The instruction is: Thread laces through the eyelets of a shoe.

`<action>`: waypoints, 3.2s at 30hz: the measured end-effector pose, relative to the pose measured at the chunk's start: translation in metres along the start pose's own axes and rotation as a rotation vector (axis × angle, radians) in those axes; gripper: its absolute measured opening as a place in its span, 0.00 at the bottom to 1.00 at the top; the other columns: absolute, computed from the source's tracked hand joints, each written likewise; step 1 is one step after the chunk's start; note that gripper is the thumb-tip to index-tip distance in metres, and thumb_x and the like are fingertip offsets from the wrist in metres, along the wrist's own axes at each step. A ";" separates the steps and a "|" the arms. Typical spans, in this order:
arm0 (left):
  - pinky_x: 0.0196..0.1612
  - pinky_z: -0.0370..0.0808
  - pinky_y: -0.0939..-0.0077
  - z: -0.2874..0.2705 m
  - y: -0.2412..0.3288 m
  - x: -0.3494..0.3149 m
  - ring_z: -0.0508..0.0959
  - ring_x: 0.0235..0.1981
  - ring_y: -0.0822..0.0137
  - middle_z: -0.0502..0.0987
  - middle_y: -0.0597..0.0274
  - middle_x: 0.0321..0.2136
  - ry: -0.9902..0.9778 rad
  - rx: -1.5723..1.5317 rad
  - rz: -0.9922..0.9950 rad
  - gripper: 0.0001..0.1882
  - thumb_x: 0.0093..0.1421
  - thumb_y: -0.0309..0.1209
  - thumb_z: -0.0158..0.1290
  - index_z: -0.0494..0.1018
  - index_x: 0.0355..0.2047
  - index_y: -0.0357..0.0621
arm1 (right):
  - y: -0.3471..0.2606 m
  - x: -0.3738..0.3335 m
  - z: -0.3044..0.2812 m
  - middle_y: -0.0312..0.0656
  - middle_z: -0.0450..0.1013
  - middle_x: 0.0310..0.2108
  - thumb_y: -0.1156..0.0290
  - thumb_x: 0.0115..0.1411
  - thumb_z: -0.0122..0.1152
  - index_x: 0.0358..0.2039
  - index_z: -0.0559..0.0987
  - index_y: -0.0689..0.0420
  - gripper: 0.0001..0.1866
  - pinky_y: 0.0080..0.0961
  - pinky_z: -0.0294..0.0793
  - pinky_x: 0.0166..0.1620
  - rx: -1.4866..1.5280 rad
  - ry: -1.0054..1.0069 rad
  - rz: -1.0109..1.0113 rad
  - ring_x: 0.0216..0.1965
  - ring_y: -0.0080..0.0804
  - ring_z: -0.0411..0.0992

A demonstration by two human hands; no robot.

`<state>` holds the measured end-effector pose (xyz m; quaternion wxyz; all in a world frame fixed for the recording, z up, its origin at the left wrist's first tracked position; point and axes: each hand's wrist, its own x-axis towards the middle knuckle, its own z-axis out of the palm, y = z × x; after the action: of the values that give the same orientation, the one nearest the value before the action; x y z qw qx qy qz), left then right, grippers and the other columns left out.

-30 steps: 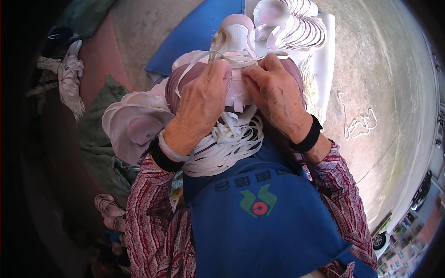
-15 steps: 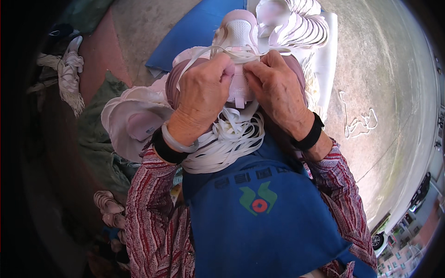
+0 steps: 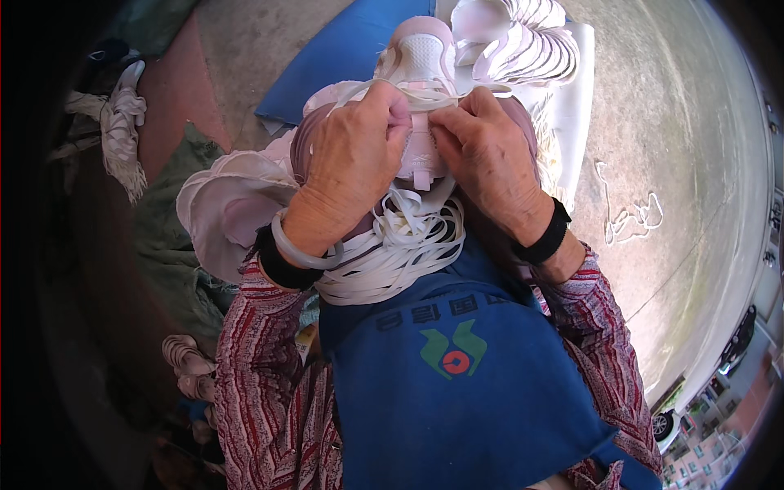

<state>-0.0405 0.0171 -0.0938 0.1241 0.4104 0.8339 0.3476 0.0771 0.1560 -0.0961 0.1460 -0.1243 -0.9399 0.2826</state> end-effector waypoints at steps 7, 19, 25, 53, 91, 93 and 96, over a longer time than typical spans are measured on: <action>0.33 0.77 0.69 0.004 0.012 0.002 0.82 0.28 0.61 0.79 0.58 0.27 0.140 0.013 -0.062 0.11 0.55 0.25 0.61 0.70 0.35 0.42 | -0.001 0.004 -0.002 0.44 0.71 0.32 0.75 0.55 0.64 0.35 0.81 0.57 0.07 0.36 0.74 0.35 -0.052 -0.022 -0.003 0.31 0.45 0.74; 0.34 0.76 0.62 0.007 0.021 -0.021 0.78 0.31 0.52 0.74 0.54 0.28 0.081 -0.043 0.295 0.06 0.57 0.23 0.54 0.74 0.36 0.39 | -0.002 0.001 -0.054 0.38 0.68 0.26 0.79 0.55 0.62 0.30 0.80 0.61 0.02 0.25 0.67 0.30 0.333 -0.121 0.013 0.27 0.28 0.68; 0.33 0.79 0.68 0.002 0.072 -0.037 0.81 0.31 0.57 0.78 0.52 0.29 -0.085 -0.407 0.442 0.10 0.56 0.21 0.57 0.77 0.40 0.36 | 0.023 -0.003 -0.084 0.29 0.72 0.29 0.76 0.66 0.58 0.45 0.79 0.62 0.09 0.13 0.68 0.30 0.764 -0.300 0.429 0.27 0.14 0.68; 0.33 0.72 0.72 -0.002 -0.012 -0.027 0.76 0.27 0.67 0.77 0.55 0.28 0.115 -0.393 -0.171 0.07 0.64 0.29 0.54 0.76 0.38 0.37 | -0.004 0.007 -0.030 0.47 0.70 0.30 0.74 0.57 0.63 0.38 0.80 0.61 0.08 0.34 0.74 0.34 0.132 -0.119 -0.043 0.30 0.41 0.74; 0.35 0.74 0.71 -0.013 -0.003 -0.027 0.77 0.27 0.64 0.80 0.52 0.29 0.174 -0.413 -0.110 0.10 0.68 0.31 0.49 0.77 0.41 0.38 | -0.001 0.004 -0.049 0.47 0.71 0.32 0.83 0.58 0.54 0.46 0.75 0.59 0.15 0.38 0.73 0.37 0.304 -0.232 -0.023 0.34 0.49 0.73; 0.35 0.74 0.69 -0.007 -0.002 -0.020 0.78 0.28 0.61 0.79 0.50 0.30 0.132 -0.357 -0.109 0.10 0.67 0.31 0.50 0.77 0.41 0.39 | -0.004 0.006 -0.044 0.42 0.73 0.34 0.87 0.62 0.49 0.44 0.78 0.61 0.13 0.25 0.74 0.38 0.337 -0.203 0.046 0.33 0.28 0.73; 0.36 0.74 0.65 0.001 -0.007 -0.014 0.79 0.29 0.54 0.79 0.47 0.31 0.126 -0.233 -0.063 0.09 0.65 0.31 0.51 0.77 0.40 0.39 | 0.000 0.008 -0.039 0.42 0.74 0.34 0.86 0.61 0.53 0.42 0.78 0.61 0.11 0.25 0.74 0.37 0.195 -0.142 -0.091 0.32 0.30 0.74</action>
<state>-0.0355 0.0039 -0.1003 0.1293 0.3442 0.8065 0.4630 0.0832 0.1778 -0.0640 0.1032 -0.0464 -0.9205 0.3740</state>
